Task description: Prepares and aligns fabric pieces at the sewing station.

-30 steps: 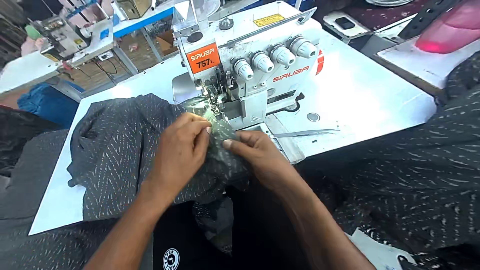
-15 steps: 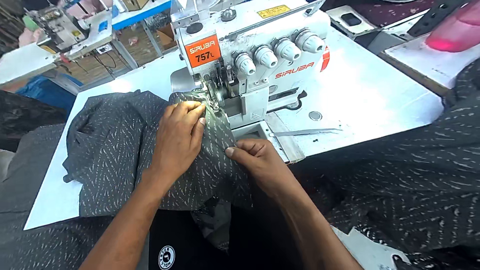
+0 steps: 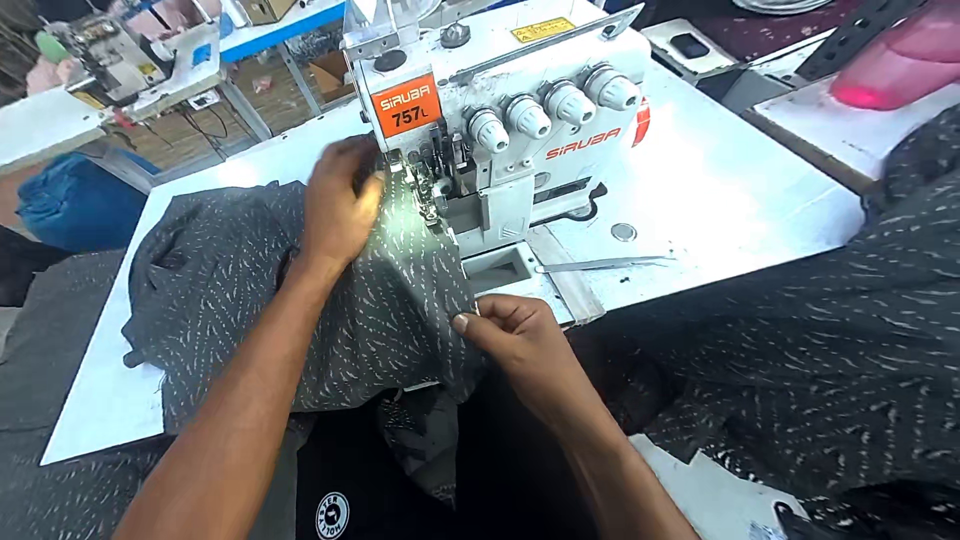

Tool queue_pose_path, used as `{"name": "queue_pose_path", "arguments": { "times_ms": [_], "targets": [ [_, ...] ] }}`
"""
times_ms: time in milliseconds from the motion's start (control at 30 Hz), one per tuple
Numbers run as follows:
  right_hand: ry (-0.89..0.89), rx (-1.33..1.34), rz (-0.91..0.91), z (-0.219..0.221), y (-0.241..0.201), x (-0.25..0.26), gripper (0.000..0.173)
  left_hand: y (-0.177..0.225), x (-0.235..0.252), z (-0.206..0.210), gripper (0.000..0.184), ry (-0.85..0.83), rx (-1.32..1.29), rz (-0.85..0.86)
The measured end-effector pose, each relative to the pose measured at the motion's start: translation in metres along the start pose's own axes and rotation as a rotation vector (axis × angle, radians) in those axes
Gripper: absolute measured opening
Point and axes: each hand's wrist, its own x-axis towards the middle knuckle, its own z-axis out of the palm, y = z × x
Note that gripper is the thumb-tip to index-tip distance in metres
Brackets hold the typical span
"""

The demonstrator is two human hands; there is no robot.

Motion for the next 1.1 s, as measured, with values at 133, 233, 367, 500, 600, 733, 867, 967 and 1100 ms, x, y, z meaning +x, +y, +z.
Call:
{"name": "queue_pose_path", "arguments": {
  "times_ms": [133,233,367,500,600,733,867,967,1100],
  "targets": [
    [-0.020,-0.009,0.114,-0.015,0.021,-0.033,0.012,0.006,-0.086,-0.048,0.046,0.046,0.089,-0.199],
    [-0.041,-0.005,0.123,-0.021,0.026,-0.052,0.006,-0.026,-0.165,-0.072,0.068,-0.226,0.237,-0.422],
    [-0.089,0.084,0.155,-0.022,0.030,-0.057,0.006,-0.062,-0.199,-0.085,0.042,-0.262,0.308,-0.462],
    [-0.075,0.103,0.161,-0.020,0.032,-0.064,0.007,-0.059,-0.186,-0.100,0.039,-0.232,0.246,-0.553],
    [-0.081,0.142,0.154,-0.019,0.024,-0.071,0.009,-0.053,-0.166,-0.129,0.040,-0.137,0.122,-0.632],
    [-0.068,0.094,0.170,-0.018,0.025,-0.069,0.009,-0.071,-0.133,-0.153,0.041,0.014,-0.018,-0.694],
    [-0.083,0.150,0.181,-0.012,0.025,-0.071,0.010,-0.075,-0.109,-0.157,0.043,0.018,0.002,-0.641],
    [-0.079,0.224,0.215,-0.013,0.029,-0.074,0.010,-0.082,-0.109,-0.145,0.045,-0.033,0.159,-0.545],
    [-0.162,0.288,0.214,-0.012,0.028,-0.075,0.014,-0.024,-0.124,-0.111,0.045,-0.214,0.281,-0.197]
  ]
}}
